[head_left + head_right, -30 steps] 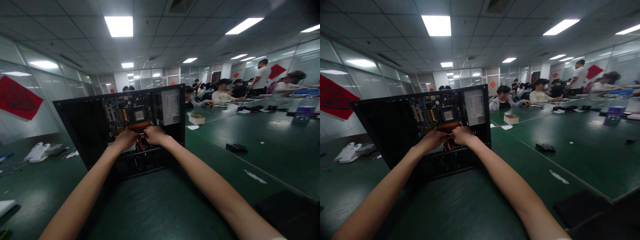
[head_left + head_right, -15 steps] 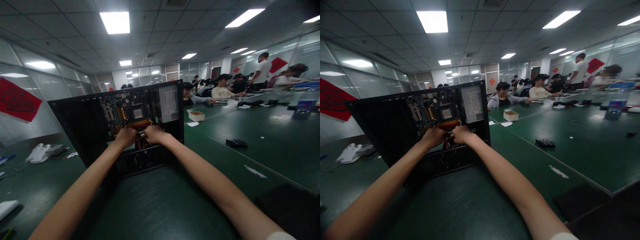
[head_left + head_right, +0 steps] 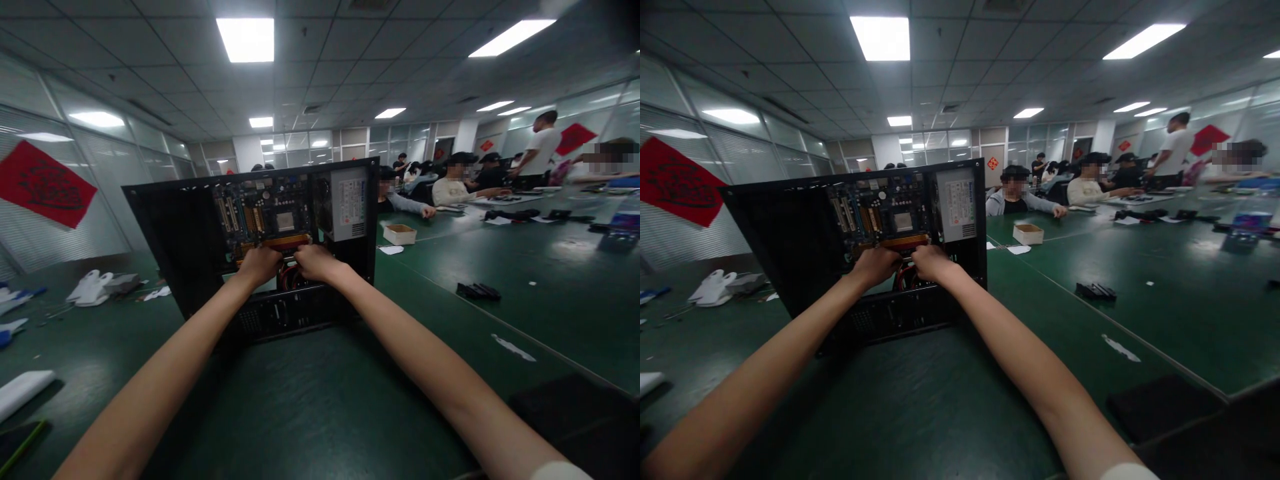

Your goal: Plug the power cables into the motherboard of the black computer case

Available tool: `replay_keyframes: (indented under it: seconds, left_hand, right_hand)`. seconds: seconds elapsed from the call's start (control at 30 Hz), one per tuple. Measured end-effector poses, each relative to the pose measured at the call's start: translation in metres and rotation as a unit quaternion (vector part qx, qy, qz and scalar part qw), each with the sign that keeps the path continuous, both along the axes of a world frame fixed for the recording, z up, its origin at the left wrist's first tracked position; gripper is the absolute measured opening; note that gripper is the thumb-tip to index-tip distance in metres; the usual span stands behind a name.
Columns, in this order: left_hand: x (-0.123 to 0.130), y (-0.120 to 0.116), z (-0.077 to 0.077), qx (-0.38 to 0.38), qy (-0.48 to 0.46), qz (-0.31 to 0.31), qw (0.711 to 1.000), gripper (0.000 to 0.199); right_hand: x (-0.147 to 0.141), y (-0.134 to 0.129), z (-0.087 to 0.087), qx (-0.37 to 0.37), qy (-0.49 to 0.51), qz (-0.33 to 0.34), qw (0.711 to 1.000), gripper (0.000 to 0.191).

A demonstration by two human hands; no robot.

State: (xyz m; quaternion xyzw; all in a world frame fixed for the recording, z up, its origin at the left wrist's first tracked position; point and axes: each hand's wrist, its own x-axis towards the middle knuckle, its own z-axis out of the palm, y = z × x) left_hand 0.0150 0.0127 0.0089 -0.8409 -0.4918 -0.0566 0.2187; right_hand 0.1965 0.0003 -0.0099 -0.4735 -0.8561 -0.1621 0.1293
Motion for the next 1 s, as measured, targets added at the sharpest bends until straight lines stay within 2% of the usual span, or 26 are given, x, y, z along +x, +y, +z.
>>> replay_keyframes:
  seconds: [0.2,0.43,0.73,1.0]
  left_hand:
    - [-0.006,-0.005,-0.001,-0.01,-0.009,0.01,1.0,0.033]
    - [-0.009,-0.001,-0.005,-0.01,-0.034,0.001,0.999,0.035]
    - [-0.008,-0.001,-0.007,-0.013,-0.05,0.0,0.999,0.036]
    - [-0.012,0.004,-0.011,-0.025,-0.082,-0.002,0.996,0.037]
  right_hand:
    - [0.002,0.002,0.003,0.01,-0.006,0.042,0.999,0.027]
    - [0.001,0.023,0.005,0.03,-0.027,0.123,0.992,0.028]
    - [-0.004,0.021,0.001,0.027,-0.024,0.047,0.998,0.025]
    - [-0.006,0.02,0.002,0.017,-0.019,0.029,0.999,0.025]
